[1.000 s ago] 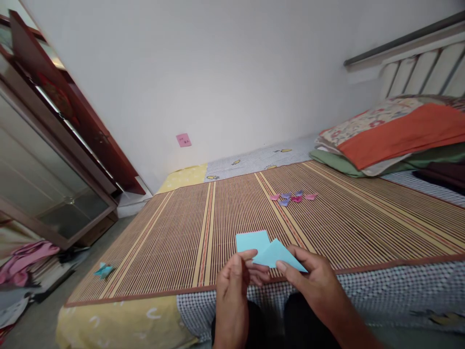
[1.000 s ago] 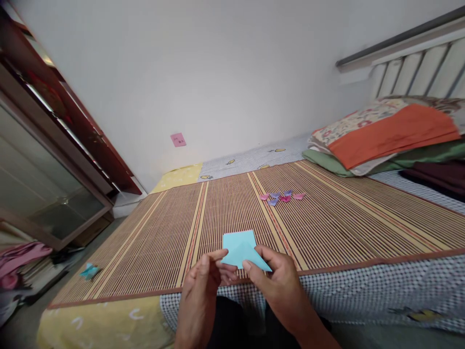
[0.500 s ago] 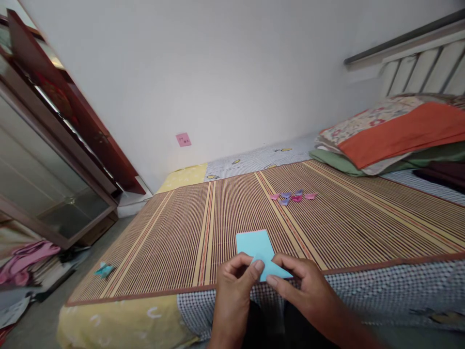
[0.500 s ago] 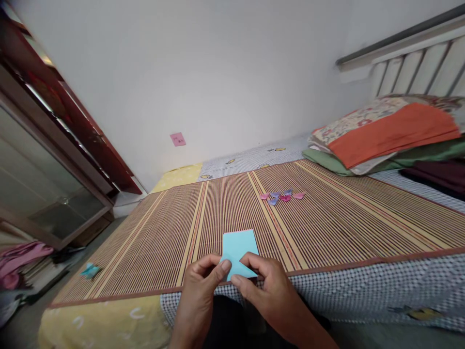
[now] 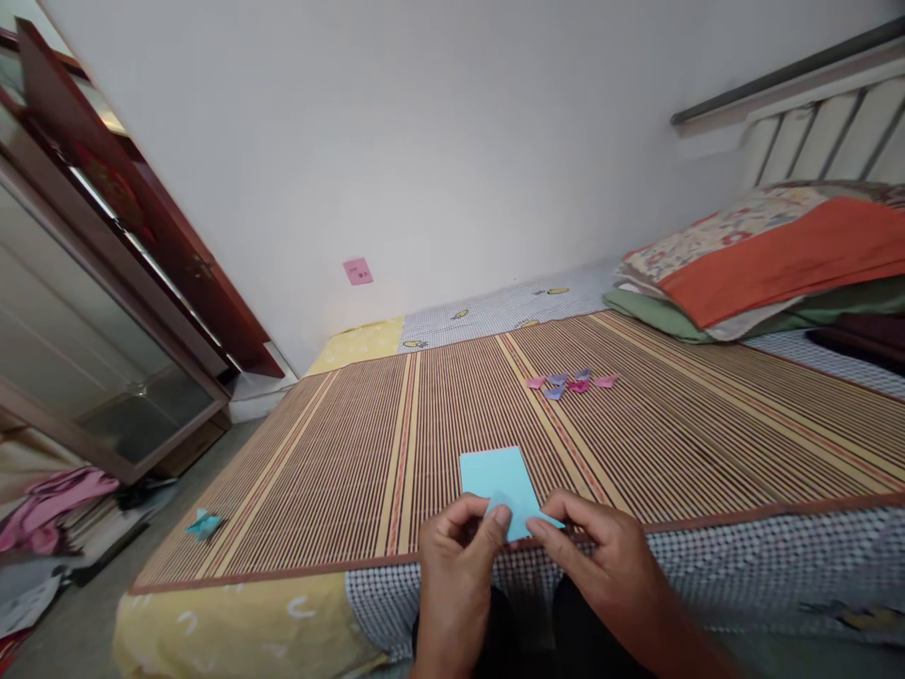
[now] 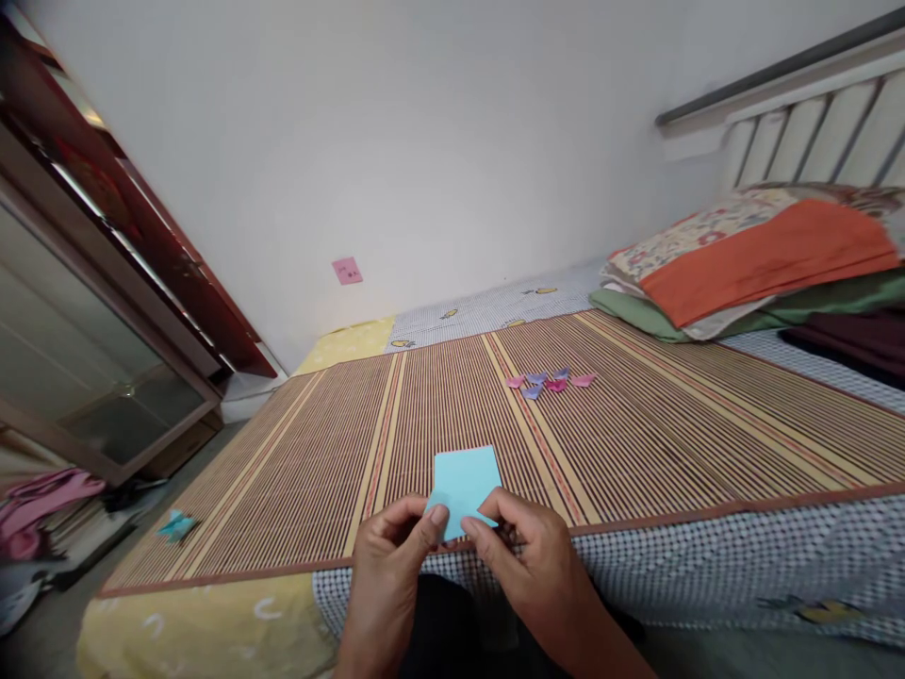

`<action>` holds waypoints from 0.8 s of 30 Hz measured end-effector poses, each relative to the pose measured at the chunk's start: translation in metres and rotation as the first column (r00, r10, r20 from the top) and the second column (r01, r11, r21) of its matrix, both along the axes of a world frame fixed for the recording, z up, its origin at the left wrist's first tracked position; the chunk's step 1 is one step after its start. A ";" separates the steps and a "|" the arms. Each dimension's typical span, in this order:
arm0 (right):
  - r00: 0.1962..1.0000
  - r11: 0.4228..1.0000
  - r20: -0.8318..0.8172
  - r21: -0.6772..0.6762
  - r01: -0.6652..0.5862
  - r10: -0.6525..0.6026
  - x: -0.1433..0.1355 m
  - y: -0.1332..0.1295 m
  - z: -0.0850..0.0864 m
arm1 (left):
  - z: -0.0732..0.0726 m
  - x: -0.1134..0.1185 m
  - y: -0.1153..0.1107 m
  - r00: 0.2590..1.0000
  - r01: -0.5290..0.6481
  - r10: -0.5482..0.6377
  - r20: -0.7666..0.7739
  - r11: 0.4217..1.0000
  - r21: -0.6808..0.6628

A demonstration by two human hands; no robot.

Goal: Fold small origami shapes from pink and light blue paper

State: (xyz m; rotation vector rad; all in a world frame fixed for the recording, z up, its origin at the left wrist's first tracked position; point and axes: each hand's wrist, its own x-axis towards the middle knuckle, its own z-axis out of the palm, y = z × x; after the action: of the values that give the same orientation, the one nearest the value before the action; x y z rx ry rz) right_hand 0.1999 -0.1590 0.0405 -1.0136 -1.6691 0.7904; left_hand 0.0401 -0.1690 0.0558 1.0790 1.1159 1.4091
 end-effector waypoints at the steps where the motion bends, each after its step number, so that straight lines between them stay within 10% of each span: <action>1: 0.999 0.999 -0.035 -0.030 -0.035 0.034 0.001 0.000 0.001 | 0.000 0.000 0.000 0.999 0.008 -0.007 0.035 1.000 -0.013; 12: 0.959 0.964 -0.244 -0.182 -0.194 0.147 0.006 0.002 -0.002 | 0.005 0.000 -0.001 0.986 0.128 -0.126 0.107 0.992 -0.013; 18: 0.994 0.983 -0.101 0.180 0.047 -0.029 0.006 0.001 0.001 | 0.011 0.000 0.000 0.993 0.116 -0.116 0.006 0.993 0.012; 24: 0.999 0.943 -0.051 0.332 0.013 0.004 0.004 -0.003 0.009 | 0.015 0.002 -0.003 0.990 0.123 -0.122 -0.069 0.992 0.010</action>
State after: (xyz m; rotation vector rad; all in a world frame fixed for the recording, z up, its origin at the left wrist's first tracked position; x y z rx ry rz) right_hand 0.2042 -0.1625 0.0494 -0.7534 -1.6856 0.5028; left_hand 0.0416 -0.1720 0.0710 1.1930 1.0707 1.2938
